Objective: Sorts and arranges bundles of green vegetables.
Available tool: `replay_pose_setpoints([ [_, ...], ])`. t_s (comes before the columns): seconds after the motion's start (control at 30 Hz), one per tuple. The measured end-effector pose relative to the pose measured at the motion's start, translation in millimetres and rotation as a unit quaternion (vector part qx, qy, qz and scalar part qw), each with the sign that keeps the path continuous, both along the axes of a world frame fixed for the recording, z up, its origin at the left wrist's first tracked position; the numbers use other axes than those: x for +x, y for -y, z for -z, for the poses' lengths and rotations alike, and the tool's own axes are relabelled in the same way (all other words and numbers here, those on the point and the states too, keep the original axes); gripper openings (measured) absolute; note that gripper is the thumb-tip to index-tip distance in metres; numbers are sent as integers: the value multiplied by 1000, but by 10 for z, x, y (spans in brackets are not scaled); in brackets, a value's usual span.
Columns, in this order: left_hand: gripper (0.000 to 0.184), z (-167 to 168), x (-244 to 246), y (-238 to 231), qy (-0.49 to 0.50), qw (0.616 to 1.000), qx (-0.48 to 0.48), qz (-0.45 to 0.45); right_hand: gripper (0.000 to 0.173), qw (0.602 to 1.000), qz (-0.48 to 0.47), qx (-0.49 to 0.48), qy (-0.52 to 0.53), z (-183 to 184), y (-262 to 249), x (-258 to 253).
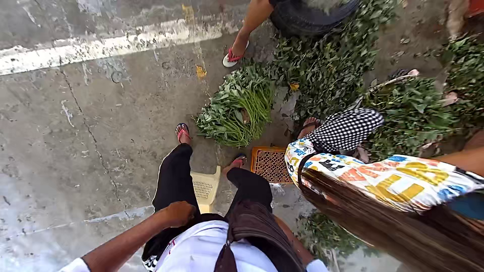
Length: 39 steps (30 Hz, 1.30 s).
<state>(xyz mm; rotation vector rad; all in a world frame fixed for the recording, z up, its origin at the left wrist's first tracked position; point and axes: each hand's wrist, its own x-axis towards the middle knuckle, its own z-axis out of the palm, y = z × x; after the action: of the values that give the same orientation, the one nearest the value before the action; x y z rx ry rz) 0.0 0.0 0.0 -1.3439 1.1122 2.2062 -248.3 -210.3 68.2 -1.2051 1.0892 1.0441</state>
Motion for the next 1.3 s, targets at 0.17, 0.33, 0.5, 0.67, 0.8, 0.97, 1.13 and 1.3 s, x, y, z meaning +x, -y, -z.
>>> replay_pose_setpoints([
  [0.17, 40, 1569, -85, 489, 43, 997, -50, 45, 33, 971, -175, -102, 130, 2830, -82, 32],
  [0.33, 91, 3559, -598, 37, 144, 983, -3, 110, 40, 973, -105, -168, 118, 3822, -28, 301],
  [0.5, 71, 3923, -627, 61, 74, 969, 100, 214, 45, 974, -66, -111, 184, 3778, 67, 388],
  [0.67, 41, 3336, -618, 847, 26, 960, 19, 279, 43, 941, -40, -273, 197, 3712, 74, 230],
  [0.8, 45, 2740, -608, 951, 56, 932, -57, 353, 43, 920, -117, -303, 218, 3616, 55, 283],
  [0.97, 48, 3089, -536, 475, 99, 944, -228, 215, 31, 862, -52, -429, 267, 3646, 47, 379],
  [1.13, 53, 3168, 0, 453, 196, 891, -404, -66, 21, 812, -53, -507, 285, 3894, -52, 385],
  [1.3, 39, 3017, 68, 345, 38, 880, -388, -271, 21, 798, 24, -513, 315, 3468, 137, 764],
])
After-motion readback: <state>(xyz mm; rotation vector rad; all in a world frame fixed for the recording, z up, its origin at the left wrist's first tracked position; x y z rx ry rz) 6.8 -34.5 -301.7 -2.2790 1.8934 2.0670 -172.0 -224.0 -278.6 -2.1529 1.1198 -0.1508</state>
